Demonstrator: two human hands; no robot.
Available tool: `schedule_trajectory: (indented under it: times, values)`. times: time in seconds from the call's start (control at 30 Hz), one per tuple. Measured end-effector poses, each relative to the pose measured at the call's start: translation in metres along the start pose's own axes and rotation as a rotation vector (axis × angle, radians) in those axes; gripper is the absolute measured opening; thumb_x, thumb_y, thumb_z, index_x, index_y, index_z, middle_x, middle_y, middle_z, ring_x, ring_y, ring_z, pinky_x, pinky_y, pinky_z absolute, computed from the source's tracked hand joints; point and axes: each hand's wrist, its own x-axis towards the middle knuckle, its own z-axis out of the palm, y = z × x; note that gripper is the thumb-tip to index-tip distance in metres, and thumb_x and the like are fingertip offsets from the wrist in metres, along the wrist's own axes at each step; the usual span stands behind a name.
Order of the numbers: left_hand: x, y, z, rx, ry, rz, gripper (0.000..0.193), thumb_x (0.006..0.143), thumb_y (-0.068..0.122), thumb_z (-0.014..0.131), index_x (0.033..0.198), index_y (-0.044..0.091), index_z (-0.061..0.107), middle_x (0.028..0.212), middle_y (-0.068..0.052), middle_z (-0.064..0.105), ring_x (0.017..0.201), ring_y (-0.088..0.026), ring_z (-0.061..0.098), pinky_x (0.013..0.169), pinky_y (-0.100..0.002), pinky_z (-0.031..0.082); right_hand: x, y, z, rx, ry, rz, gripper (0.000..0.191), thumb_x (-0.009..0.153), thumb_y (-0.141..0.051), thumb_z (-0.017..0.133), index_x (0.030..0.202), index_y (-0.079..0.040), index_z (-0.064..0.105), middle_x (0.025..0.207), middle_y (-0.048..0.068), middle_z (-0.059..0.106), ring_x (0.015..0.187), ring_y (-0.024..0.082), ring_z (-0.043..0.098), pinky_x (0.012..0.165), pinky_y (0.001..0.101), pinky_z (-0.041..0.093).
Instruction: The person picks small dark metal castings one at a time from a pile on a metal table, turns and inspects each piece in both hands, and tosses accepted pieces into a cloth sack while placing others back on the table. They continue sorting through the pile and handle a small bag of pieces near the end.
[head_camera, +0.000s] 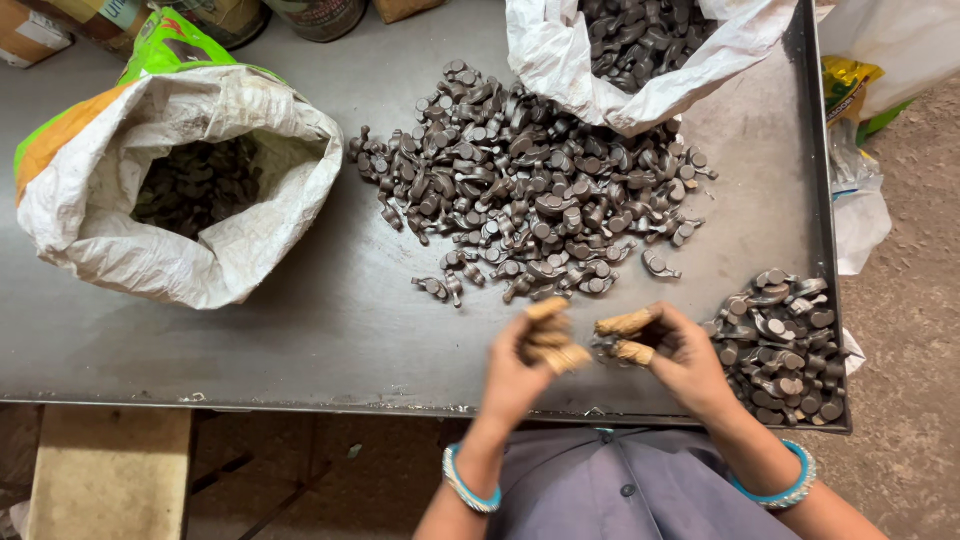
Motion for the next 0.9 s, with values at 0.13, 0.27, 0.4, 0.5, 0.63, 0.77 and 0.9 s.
schedule_trajectory:
  times: [0.13,0.27,0.4,0.5,0.63,0.77,0.9]
  values:
    - [-0.005,-0.030,0.019,-0.266,-0.092,-0.210,0.036,0.082,0.007,0.082,0.113,0.005,0.062,0.103,-0.011,0.072,0.089,-0.017,0.070,0.076,-0.030,0.057,0.003,0.007,0.008,0.416,-0.041,0.045,0.030,0.086,0.004,0.076,0.113,0.003,0.062,0.112,0.012,0.071,0.103,0.019,0.070,0.088,0.0370,0.060]
    - [0.006,-0.028,-0.012,-0.336,-0.013,-0.242,0.028,0.086,0.007,0.083,0.105,0.000,0.064,0.095,-0.014,0.070,0.080,-0.021,0.069,0.067,-0.034,0.057,0.013,-0.020,0.022,-0.176,-0.010,-0.085,0.037,0.078,-0.003,0.082,0.113,-0.003,0.068,0.113,0.009,0.073,0.099,0.019,0.068,0.086,0.0327,0.057]
    - [0.027,0.026,-0.083,-0.381,0.319,0.095,0.026,0.086,-0.005,0.074,0.110,-0.001,0.064,0.100,-0.015,0.071,0.086,-0.024,0.072,0.078,-0.038,0.061,0.031,-0.054,0.035,-0.767,0.169,-0.337,0.040,0.072,-0.004,0.082,0.110,-0.008,0.070,0.118,0.007,0.070,0.104,0.029,0.060,0.088,0.0371,0.053]
    - [0.025,0.068,-0.112,-0.567,0.518,0.361,0.039,0.085,0.002,0.070,0.122,0.011,0.063,0.118,-0.011,0.073,0.102,-0.022,0.071,0.087,-0.035,0.060,0.040,-0.062,0.043,-0.962,0.140,-0.506,0.043,0.070,0.001,0.076,0.111,-0.008,0.070,0.122,0.008,0.068,0.111,0.033,0.056,0.095,0.0430,0.050]
    - [0.033,0.081,-0.107,-0.012,0.494,0.310,0.042,0.084,0.011,0.083,0.124,0.011,0.071,0.125,-0.011,0.072,0.111,-0.022,0.068,0.090,-0.033,0.058,0.043,-0.053,0.043,-1.131,0.077,-0.504,0.039,0.073,0.006,0.069,0.109,-0.008,0.070,0.116,0.005,0.070,0.112,0.032,0.058,0.098,0.0448,0.048]
    - [0.041,0.068,-0.091,0.821,0.471,0.209,0.063,0.060,0.012,0.094,0.120,0.010,0.076,0.123,-0.009,0.070,0.097,-0.030,0.060,0.076,-0.035,0.055,0.033,-0.042,0.029,-0.934,-0.109,-0.520,0.034,0.072,0.007,0.067,0.101,-0.010,0.072,0.107,0.004,0.072,0.107,0.030,0.060,0.096,0.0423,0.049]
    - [0.039,0.052,-0.081,0.750,0.453,0.216,0.060,0.060,0.010,0.093,0.117,0.007,0.075,0.115,-0.008,0.072,0.091,-0.026,0.064,0.076,-0.030,0.058,0.011,-0.037,0.012,-0.757,-0.174,-0.576,0.037,0.063,0.009,0.056,0.092,-0.011,0.068,0.106,0.002,0.074,0.115,0.034,0.059,0.097,0.0423,0.048]
